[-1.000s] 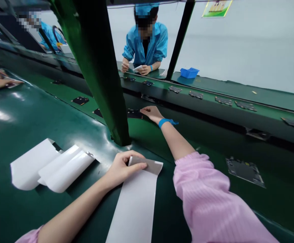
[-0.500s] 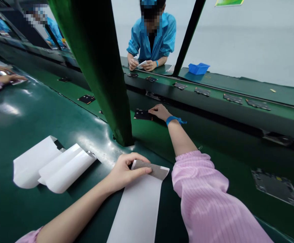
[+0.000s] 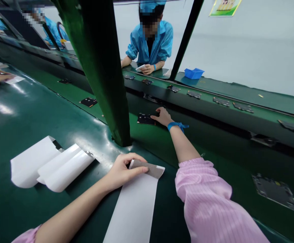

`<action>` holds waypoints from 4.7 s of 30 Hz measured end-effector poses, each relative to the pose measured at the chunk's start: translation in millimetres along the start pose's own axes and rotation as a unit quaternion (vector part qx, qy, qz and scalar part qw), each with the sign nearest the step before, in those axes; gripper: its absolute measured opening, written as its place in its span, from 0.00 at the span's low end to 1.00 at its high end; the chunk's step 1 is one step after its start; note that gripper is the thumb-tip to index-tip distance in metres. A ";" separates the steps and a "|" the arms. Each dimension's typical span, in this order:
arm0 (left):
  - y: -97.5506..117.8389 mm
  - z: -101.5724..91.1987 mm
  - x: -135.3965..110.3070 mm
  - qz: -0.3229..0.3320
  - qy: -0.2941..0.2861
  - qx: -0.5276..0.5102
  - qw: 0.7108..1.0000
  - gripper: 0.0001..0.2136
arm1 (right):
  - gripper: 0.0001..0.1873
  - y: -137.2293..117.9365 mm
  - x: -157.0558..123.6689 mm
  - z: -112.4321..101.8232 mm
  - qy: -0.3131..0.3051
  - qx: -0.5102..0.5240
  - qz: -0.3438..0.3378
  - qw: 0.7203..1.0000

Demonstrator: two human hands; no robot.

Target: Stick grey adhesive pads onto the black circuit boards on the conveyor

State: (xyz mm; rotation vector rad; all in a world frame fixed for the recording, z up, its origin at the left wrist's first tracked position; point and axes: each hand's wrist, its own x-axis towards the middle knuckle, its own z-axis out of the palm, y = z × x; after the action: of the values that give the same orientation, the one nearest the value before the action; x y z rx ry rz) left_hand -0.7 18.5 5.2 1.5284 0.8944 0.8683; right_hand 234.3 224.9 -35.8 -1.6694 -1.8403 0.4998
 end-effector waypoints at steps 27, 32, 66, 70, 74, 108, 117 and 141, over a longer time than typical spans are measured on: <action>-3.4 -0.4 0.3 -0.037 0.130 -0.073 0.988 0.11 | 0.14 -111.0 -92.2 -95.0 -0.233 -0.135 0.059 0.961; -1.6 -2.6 0.4 -0.051 0.214 -0.106 0.970 0.13 | 0.16 -154.6 -109.3 -92.5 -0.348 -0.025 -0.103 0.932; -8.0 1.1 0.0 -0.035 0.194 -0.115 0.974 0.10 | 0.11 -75.7 -69.9 12.4 -0.079 -0.012 -0.046 0.996; -7.2 1.2 0.0 -0.038 0.190 -0.113 0.975 0.10 | 0.12 -71.2 -69.5 9.6 -0.100 -0.035 -0.039 0.994; -7.4 0.9 0.8 -0.041 0.186 -0.115 0.975 0.10 | 0.12 -64.7 -69.9 4.5 -0.115 -0.036 -0.033 0.992; -7.7 -1.1 -0.8 -0.014 0.179 -0.079 0.980 0.10 | 0.14 -87.2 -140.1 -56.1 -0.057 0.130 0.095 0.985; -5.9 -0.6 -0.3 -0.024 0.179 -0.090 0.979 0.09 | 0.15 -116.4 -153.2 -80.0 -0.079 0.033 0.053 0.995; -5.6 1.0 1.8 -0.020 0.176 -0.091 0.980 0.08 | 0.12 -103.4 -78.6 2.1 -0.098 0.083 -0.048 0.991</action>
State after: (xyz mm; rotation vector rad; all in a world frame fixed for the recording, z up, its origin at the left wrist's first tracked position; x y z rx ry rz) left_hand 0.5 20.3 -0.3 1.2133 1.0634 1.1810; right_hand 156.9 133.5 14.5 -1.4566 -1.9484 0.7764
